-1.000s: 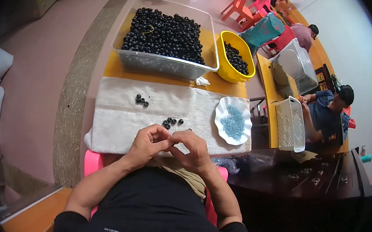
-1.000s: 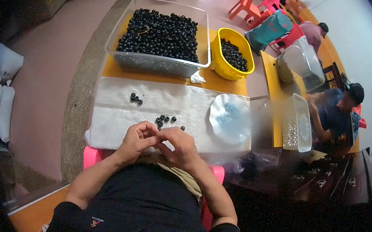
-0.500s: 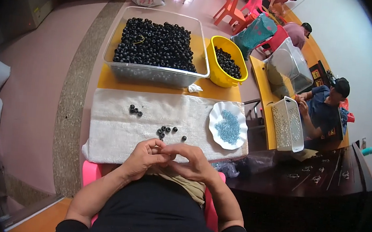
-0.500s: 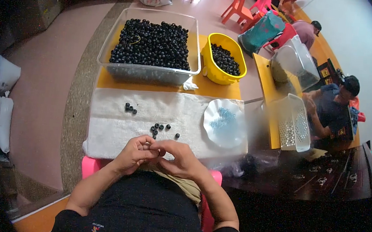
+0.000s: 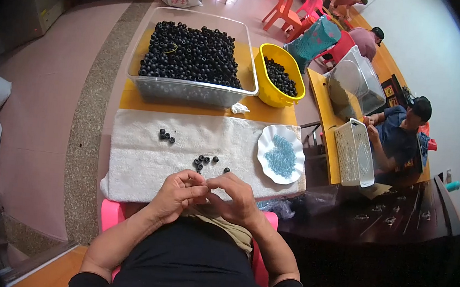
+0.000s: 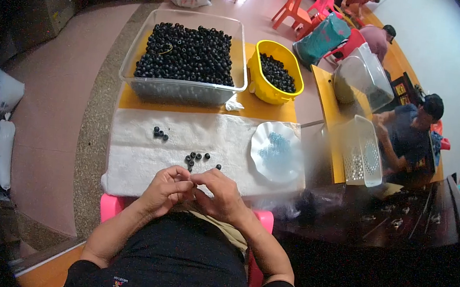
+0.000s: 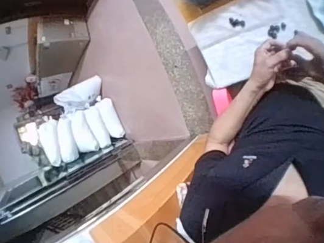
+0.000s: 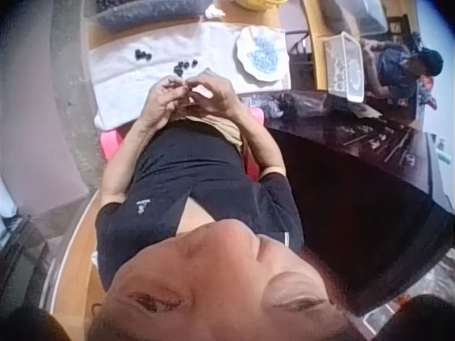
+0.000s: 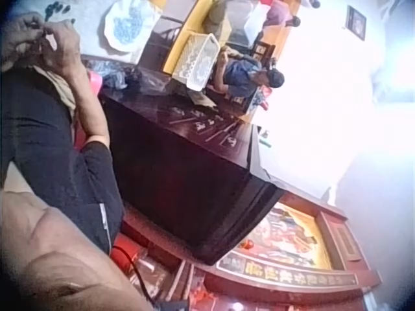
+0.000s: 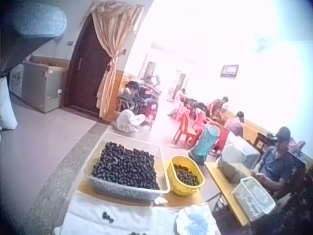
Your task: Sorting small black seeds or beads by hand on a table into different containers.
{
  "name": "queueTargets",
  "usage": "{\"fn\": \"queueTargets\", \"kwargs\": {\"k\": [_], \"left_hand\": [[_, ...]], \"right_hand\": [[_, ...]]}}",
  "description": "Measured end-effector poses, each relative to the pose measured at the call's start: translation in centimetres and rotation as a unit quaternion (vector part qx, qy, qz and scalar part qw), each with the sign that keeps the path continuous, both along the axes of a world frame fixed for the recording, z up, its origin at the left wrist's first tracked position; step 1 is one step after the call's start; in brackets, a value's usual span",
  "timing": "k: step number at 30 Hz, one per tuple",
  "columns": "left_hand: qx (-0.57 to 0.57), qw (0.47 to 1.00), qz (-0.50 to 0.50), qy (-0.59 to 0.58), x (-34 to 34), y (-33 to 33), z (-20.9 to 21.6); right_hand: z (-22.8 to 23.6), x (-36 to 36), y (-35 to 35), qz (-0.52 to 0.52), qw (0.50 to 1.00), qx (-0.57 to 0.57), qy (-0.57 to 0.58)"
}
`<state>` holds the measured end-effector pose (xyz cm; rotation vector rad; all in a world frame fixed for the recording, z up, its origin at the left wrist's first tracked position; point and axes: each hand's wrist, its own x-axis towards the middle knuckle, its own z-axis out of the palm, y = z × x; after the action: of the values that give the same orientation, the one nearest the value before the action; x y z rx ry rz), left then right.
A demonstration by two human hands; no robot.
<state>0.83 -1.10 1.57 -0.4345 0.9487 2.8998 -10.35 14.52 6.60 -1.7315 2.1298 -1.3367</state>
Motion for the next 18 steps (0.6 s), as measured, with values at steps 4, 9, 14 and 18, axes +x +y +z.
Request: {"fn": "queueTargets", "kwargs": {"k": [4,9,14,18], "left_hand": [[0.011,1.000,0.022,-0.006,0.0,0.2,0.3],[-0.026,0.999,0.030,-0.018,0.1,0.3,-0.3],[-0.030,0.998,0.059,-0.012,0.0,0.3,-0.4],[-0.041,0.998,0.048,-0.007,0.0,0.7,-0.3]], "right_hand": [[-0.8,0.4,0.0,-0.020,1.000,-0.021,-0.006],[-1.2,0.5,0.5,-0.068,0.996,-0.049,0.021],[0.0,-5.0,3.7,-0.164,0.980,0.046,0.106],[0.9,-10.3,6.1,-0.229,0.947,0.160,0.157]]}}
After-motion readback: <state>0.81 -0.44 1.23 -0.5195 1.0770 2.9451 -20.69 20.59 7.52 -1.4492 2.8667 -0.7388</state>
